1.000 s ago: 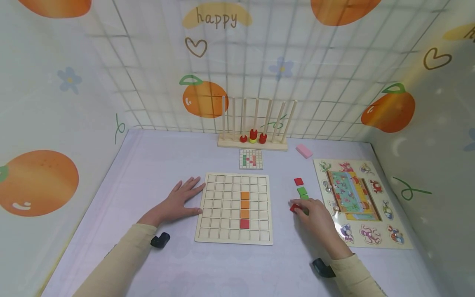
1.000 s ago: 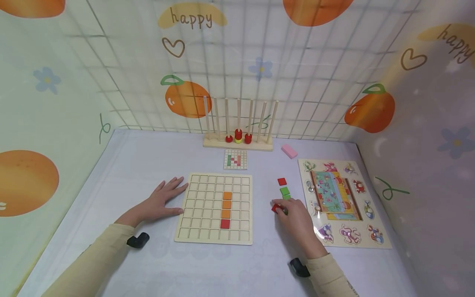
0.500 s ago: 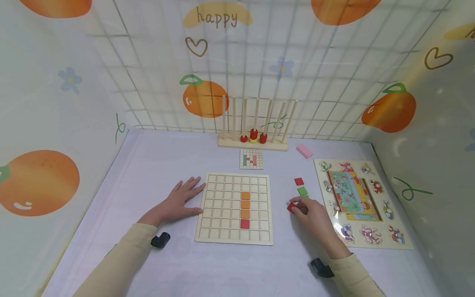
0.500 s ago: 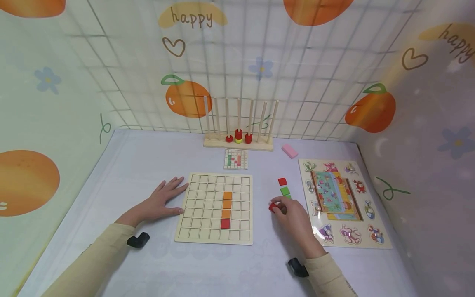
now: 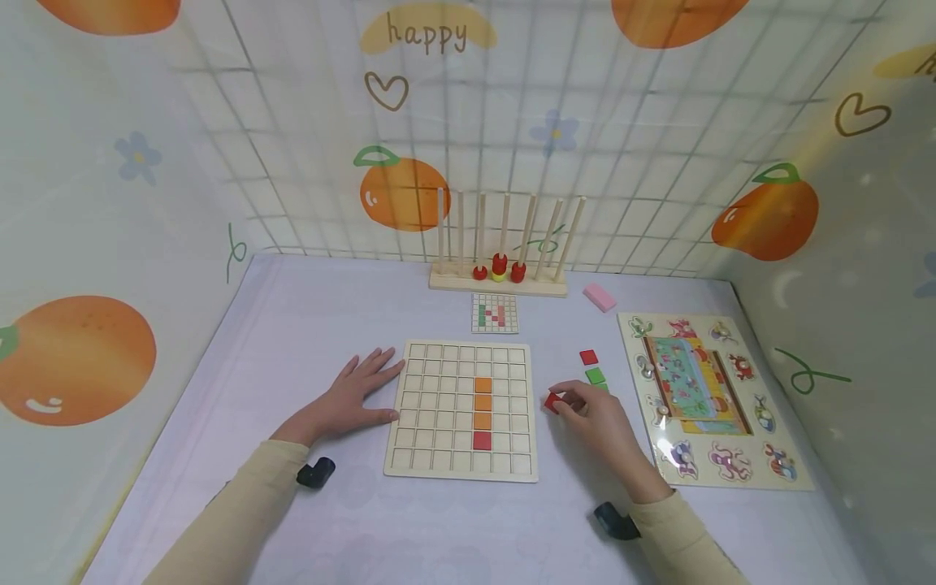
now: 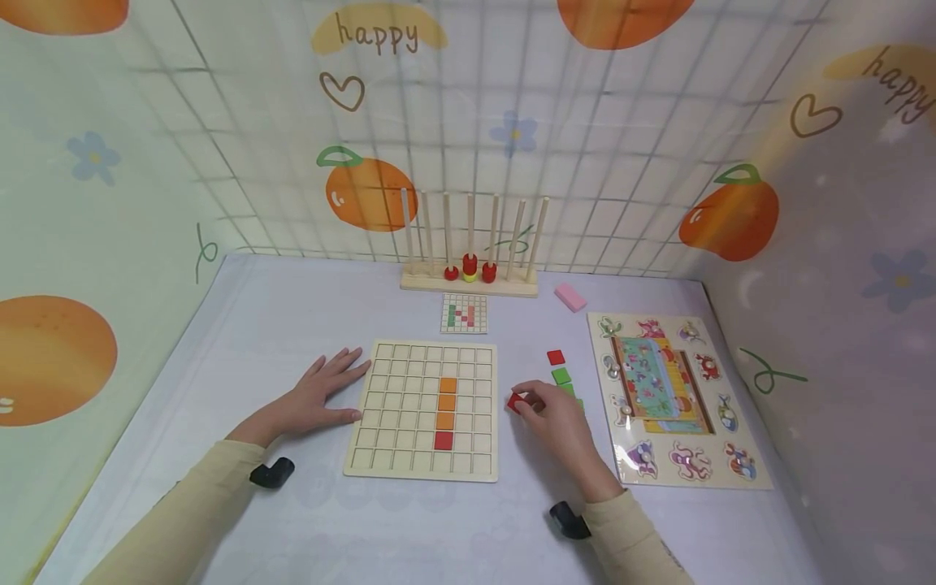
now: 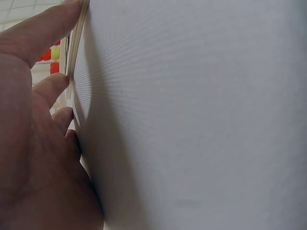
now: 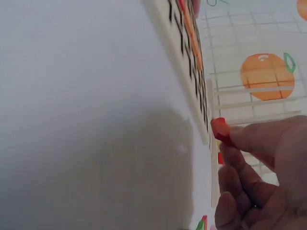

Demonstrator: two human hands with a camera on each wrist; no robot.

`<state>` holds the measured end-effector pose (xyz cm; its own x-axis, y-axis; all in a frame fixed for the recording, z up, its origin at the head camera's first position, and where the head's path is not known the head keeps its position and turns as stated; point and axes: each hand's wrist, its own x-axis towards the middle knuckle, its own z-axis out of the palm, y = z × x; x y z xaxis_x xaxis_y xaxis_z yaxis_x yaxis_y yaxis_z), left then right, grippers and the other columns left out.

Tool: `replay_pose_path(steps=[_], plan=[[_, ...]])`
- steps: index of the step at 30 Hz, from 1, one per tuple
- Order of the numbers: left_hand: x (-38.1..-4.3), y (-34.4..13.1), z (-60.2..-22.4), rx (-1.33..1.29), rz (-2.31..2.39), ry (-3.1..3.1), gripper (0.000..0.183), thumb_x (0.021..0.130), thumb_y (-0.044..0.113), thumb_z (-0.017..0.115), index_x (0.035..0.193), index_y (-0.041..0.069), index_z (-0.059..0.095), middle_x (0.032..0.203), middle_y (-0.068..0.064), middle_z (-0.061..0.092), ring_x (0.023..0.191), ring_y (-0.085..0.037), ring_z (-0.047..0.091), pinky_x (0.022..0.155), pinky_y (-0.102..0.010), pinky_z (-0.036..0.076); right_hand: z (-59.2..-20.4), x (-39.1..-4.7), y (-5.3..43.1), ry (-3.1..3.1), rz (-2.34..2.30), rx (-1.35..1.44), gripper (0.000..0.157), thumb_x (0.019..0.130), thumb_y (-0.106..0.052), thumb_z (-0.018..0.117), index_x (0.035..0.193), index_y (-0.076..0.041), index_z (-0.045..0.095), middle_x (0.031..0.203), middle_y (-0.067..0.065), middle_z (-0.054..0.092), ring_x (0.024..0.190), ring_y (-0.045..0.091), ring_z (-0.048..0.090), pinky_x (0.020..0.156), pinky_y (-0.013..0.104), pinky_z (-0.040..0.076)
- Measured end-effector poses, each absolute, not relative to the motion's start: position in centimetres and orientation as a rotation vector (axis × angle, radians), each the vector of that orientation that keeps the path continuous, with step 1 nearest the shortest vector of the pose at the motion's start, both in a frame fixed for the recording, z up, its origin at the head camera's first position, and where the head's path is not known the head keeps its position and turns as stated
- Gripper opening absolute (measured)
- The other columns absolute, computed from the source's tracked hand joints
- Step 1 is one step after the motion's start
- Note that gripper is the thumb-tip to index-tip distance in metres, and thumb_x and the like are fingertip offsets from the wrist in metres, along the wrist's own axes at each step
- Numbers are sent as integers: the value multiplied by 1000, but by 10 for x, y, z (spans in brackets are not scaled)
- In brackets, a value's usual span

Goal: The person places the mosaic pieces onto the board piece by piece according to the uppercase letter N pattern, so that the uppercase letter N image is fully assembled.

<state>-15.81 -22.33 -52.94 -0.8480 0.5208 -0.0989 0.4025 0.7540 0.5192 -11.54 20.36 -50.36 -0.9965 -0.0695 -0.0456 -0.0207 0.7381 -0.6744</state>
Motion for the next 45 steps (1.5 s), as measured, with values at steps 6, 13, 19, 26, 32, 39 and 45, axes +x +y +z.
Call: replay_pose_path(steps=[6,13,19,26,32,39,45], plan=[[-158,-223,-529,729,712,2716,91,90,55,71,162,19,30,171,-8,13,157,-32,3,125,-55,-5,-499,-118,188,2858,-1139,-182,21,92,-18,77,113,-17,75,86,-5,67,78,14,59,64,27,52],[-159,-223,-529,731,710,2717,91,89,56,71,162,20,30,171,-7,13,157,-32,4,125,-56,-4,-494,-117,164,2819,-1169,-230,17,92,-19,78,109,-20,76,84,-9,64,80,14,57,67,28,51],[-160,-225,-529,736,700,2721,91,89,59,70,162,20,30,171,-7,13,157,-33,4,125,-56,-4,-491,-117,142,2782,-1198,-310,14,90,-18,79,103,-23,77,82,-13,64,82,13,56,70,30,51],[-159,-226,-527,738,707,2719,91,89,59,70,162,20,31,171,-7,14,157,-33,5,125,-56,-3,-494,-118,119,2789,-1135,-469,13,91,-19,79,103,-23,77,89,-16,68,80,8,57,71,26,52],[-160,-225,-527,730,706,2715,91,89,59,70,162,22,30,171,-5,12,157,-31,3,125,-54,-5,-495,-117,103,2779,-1098,-564,13,92,-16,76,104,-21,79,90,-13,70,86,8,59,78,28,55],[-160,-225,-527,739,697,2717,91,89,58,70,162,21,31,171,-7,13,157,-32,4,125,-56,-3,-503,-115,93,2830,-969,-634,14,92,-20,78,105,-25,78,95,-15,71,82,7,53,71,23,51],[-159,-225,-528,730,703,2719,91,89,58,70,162,21,31,171,-7,13,157,-32,5,125,-56,-3,-505,-112,90,2850,-921,-645,13,92,-23,78,105,-26,77,93,-16,69,80,8,50,67,22,48]])
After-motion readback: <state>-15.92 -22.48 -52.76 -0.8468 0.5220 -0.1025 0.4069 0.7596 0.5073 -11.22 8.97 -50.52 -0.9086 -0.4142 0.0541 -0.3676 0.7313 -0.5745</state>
